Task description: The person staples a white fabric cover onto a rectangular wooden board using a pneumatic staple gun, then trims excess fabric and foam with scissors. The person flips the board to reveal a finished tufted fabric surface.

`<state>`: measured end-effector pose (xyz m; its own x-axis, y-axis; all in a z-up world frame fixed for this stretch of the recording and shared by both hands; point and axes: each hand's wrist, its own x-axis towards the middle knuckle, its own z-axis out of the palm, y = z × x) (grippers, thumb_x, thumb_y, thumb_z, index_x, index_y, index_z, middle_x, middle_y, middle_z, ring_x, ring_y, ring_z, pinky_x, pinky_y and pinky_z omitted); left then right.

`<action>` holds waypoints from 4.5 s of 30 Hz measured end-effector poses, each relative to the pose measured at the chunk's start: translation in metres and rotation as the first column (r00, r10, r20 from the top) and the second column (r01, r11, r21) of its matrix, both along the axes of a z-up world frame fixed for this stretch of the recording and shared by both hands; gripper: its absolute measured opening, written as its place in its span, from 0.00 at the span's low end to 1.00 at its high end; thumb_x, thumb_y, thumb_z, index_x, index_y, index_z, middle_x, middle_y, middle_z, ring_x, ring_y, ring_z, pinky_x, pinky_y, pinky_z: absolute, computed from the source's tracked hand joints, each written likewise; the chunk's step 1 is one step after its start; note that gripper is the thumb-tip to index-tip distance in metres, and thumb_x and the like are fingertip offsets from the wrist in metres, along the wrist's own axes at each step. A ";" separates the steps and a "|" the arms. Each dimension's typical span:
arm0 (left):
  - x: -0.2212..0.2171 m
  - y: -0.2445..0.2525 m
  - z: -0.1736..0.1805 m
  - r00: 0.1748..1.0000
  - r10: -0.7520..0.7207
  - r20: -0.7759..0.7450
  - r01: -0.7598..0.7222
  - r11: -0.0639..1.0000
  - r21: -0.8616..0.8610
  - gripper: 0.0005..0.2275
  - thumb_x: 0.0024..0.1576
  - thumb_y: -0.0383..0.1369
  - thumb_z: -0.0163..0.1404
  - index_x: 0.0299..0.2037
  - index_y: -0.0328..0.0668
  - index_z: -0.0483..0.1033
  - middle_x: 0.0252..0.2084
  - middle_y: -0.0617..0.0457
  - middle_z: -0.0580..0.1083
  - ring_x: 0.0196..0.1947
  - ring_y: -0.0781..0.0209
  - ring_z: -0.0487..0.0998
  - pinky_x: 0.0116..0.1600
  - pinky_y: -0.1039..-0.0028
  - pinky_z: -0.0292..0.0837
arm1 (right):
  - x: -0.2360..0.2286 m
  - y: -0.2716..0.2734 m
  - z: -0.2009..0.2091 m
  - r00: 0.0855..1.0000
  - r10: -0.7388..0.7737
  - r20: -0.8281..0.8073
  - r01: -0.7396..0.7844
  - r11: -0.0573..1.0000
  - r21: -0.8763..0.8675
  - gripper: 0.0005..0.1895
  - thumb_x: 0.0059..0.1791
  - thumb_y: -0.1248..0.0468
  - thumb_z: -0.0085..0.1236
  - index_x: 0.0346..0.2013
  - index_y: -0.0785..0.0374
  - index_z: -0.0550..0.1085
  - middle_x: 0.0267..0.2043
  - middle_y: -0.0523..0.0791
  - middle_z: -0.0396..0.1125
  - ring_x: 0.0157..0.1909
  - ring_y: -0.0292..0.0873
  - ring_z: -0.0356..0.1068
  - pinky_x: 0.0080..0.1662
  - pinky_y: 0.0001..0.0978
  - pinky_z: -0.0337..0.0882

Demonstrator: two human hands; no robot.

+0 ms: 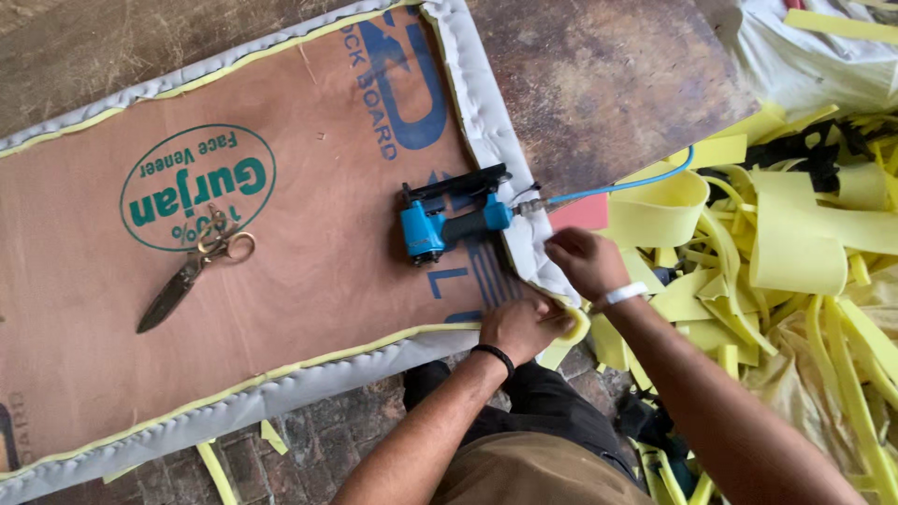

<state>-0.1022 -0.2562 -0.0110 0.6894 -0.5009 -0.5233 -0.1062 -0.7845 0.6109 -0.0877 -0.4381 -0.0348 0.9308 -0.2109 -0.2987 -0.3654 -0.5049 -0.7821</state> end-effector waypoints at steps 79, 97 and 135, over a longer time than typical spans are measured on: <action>-0.004 -0.013 -0.109 0.850 -0.067 -0.523 -0.240 0.834 -0.497 0.18 0.58 0.20 0.57 0.22 0.41 0.60 0.25 0.62 0.68 0.40 0.70 0.78 0.46 0.76 0.73 | -0.147 -0.017 -0.121 0.876 -0.186 -0.444 0.475 0.186 0.860 0.06 0.50 0.68 0.52 0.35 0.68 0.76 0.32 0.43 0.68 0.34 0.38 0.68 0.45 0.35 0.73; 0.012 0.065 -0.022 0.939 0.241 -0.244 -0.322 0.862 -0.391 0.07 0.57 0.19 0.51 0.33 0.44 0.74 0.34 0.58 0.77 0.37 0.70 0.78 0.44 0.76 0.77 | -0.124 -0.039 -0.116 0.890 -0.100 -0.444 0.421 0.550 0.721 0.07 0.47 0.68 0.59 0.32 0.71 0.76 0.34 0.45 0.76 0.37 0.41 0.77 0.44 0.35 0.79; -0.086 -0.012 -0.109 -0.663 0.748 -0.036 -0.475 -0.458 -0.752 0.16 0.61 0.22 0.48 0.60 0.32 0.70 0.58 0.46 0.74 0.56 0.57 0.77 0.60 0.71 0.74 | 0.212 0.036 -0.009 0.070 0.993 0.097 -0.863 0.110 -0.494 0.28 0.44 0.60 0.65 0.59 0.54 0.71 0.50 0.50 0.72 0.50 0.58 0.72 0.53 0.53 0.70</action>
